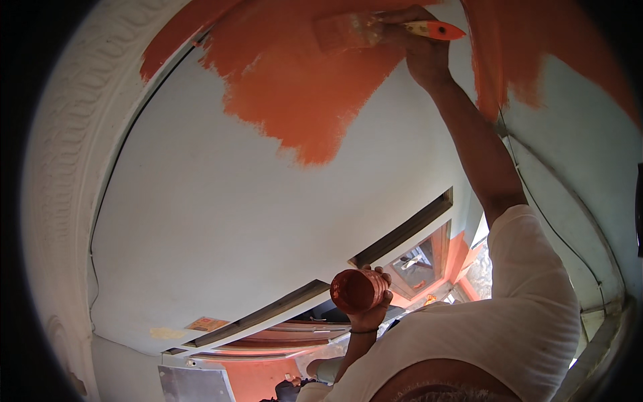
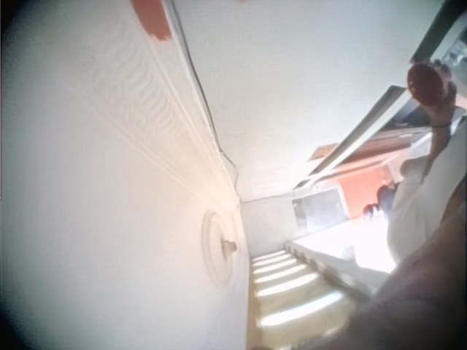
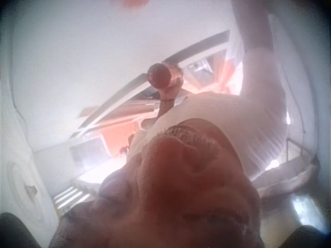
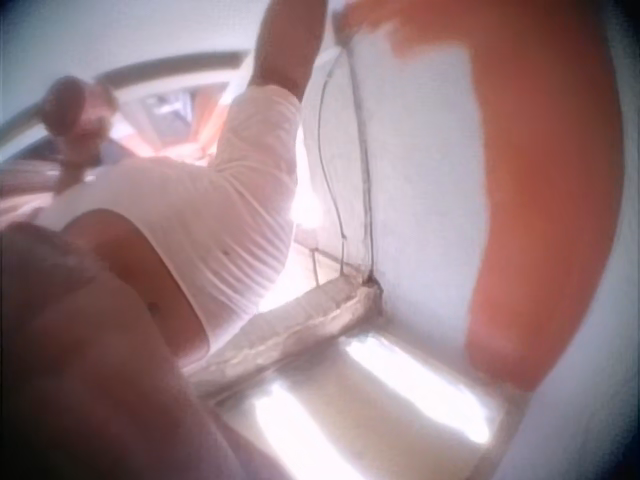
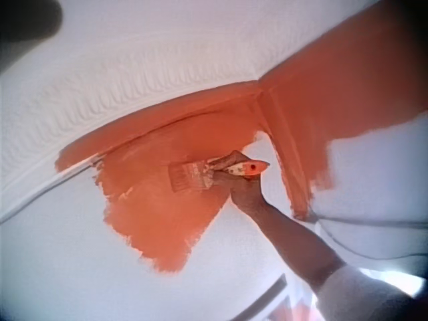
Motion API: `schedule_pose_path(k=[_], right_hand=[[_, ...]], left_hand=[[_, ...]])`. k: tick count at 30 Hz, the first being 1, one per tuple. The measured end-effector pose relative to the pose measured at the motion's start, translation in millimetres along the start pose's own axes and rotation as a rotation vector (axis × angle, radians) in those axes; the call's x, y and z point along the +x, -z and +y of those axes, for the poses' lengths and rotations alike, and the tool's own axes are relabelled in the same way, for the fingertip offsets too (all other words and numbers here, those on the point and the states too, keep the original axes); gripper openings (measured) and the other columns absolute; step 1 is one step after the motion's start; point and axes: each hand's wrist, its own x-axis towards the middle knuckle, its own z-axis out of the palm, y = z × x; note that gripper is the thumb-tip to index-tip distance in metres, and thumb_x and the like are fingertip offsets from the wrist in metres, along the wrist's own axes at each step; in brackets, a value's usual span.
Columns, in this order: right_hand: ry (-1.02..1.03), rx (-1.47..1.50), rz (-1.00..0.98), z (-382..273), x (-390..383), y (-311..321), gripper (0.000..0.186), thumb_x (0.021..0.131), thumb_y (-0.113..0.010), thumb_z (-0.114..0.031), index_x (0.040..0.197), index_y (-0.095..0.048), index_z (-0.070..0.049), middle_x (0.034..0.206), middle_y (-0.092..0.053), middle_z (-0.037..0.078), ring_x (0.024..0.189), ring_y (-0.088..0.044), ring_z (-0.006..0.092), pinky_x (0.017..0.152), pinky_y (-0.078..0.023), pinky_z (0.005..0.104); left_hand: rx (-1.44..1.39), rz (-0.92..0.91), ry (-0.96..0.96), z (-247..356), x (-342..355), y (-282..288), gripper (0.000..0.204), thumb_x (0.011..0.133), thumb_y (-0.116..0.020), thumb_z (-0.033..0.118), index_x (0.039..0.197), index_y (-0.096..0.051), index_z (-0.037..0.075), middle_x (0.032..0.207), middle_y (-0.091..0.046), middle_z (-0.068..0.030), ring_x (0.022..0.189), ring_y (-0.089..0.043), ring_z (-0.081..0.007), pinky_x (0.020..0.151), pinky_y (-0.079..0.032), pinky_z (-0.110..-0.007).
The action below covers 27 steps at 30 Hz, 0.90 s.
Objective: The person paints a white ceiling with orange paint using a paintbrush and a small container. They repeatedly dip the brush into the container and apply paint in broad strokes across the ceiling surface.
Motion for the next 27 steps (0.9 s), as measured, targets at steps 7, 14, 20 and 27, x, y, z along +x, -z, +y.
schedule_pose_path(k=[7, 14, 20, 27], right_hand=[[-0.007, 0.306, 0.182, 45, 7, 81, 0.023, 0.087, -0.074, 0.014, 0.103, -0.072, -0.003, 0.109, -0.072, 0.014, 0.096, -0.069, 0.022, 0.085, -0.057, 0.0351], [0.377, -0.522, 0.001, -4, -10, 25, 0.018, 0.082, -0.078, 0.003, 0.096, -0.073, -0.008, 0.11, -0.074, 0.011, 0.093, -0.074, 0.024, 0.075, -0.063, 0.0334], [0.338, 0.066, -0.677, -100, -70, -2, 0.026, 0.073, -0.088, -0.002, 0.089, -0.07, -0.011, 0.106, -0.073, 0.007, 0.087, -0.073, 0.021, 0.069, -0.06, 0.0322], [-0.138, 0.215, -0.445, -5, 69, 37, 0.016, 0.086, -0.075, 0.006, 0.097, -0.072, -0.004, 0.114, -0.074, 0.011, 0.096, -0.071, 0.0203, 0.08, -0.057, 0.0318]], left_hand=[[-0.027, -0.001, -0.017, 4, -18, 7, 0.063, 0.093, -0.071, 0.051, 0.142, -0.058, 0.014, 0.142, -0.056, -0.0114, 0.141, -0.045, -0.0287, 0.096, -0.057, -0.054], [-0.059, 0.037, -0.021, 11, -19, 9, 0.062, 0.092, -0.071, 0.051, 0.141, -0.059, 0.014, 0.142, -0.054, -0.0133, 0.14, -0.044, -0.0307, 0.095, -0.057, -0.054], [0.06, -0.047, -0.089, 15, -17, 15, 0.065, 0.095, -0.07, 0.052, 0.142, -0.057, 0.009, 0.139, -0.057, -0.0164, 0.133, -0.051, -0.0374, 0.095, -0.059, -0.052], [-0.049, -0.117, -0.085, 17, -15, 19, 0.068, 0.096, -0.071, 0.052, 0.146, -0.054, 0.009, 0.143, -0.054, -0.0182, 0.136, -0.049, -0.0387, 0.099, -0.058, -0.056]])
